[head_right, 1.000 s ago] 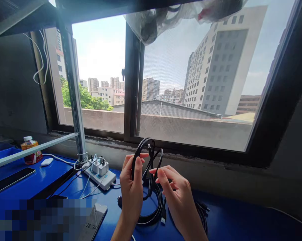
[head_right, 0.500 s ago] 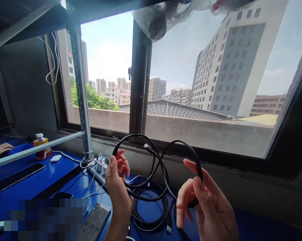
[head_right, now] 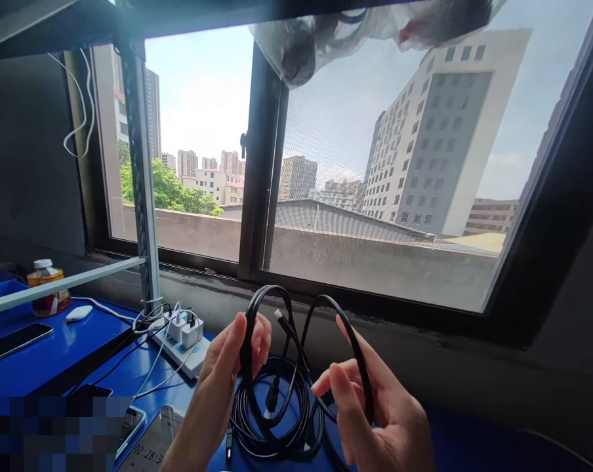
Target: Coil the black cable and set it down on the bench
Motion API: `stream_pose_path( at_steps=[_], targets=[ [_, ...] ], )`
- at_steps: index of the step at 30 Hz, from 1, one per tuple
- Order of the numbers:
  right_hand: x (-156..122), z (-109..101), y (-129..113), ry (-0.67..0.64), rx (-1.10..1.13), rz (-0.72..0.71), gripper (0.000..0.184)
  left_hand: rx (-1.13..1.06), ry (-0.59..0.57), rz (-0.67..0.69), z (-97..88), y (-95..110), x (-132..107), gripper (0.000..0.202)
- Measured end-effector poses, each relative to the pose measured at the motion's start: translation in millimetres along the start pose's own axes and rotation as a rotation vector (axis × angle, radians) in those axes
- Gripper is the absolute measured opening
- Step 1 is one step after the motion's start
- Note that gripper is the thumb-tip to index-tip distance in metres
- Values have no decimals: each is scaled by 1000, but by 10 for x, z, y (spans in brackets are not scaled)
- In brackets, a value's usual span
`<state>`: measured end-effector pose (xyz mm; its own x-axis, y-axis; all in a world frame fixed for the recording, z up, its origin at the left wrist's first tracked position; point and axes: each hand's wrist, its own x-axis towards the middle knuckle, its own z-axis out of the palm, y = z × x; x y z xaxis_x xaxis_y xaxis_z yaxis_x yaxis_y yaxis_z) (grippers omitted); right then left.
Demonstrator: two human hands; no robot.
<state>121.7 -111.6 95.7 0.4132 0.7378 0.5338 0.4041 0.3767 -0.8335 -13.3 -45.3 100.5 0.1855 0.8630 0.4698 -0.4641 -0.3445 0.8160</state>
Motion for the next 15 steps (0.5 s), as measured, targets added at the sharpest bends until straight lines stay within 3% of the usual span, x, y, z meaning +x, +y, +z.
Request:
stream_pose_path(
  at_steps=[2, 4, 6, 9, 12, 15],
  targets=[
    [11, 33, 19, -113, -63, -52, 68, 1, -94, -45, 15, -55, -6, 51],
    [26, 70, 27, -130, -92, -113, 66, -14, -144, -83, 29, -123, 6, 48],
    [41, 103, 21, -150, -124, -170, 51, -29, -136, -97, 39, -176, 25, 47],
    [48, 142, -3, -213, -180, -240, 32, -42, -30, -81, 46, -194, 40, 43],
    [34, 200, -11, -190, -146, -241, 38, -15, 76, -39, 36, -144, 35, 36],
    [51, 261, 41, -116, -60, -134, 44, 36, -41, -17, 1, -53, 30, 29]
  ],
)
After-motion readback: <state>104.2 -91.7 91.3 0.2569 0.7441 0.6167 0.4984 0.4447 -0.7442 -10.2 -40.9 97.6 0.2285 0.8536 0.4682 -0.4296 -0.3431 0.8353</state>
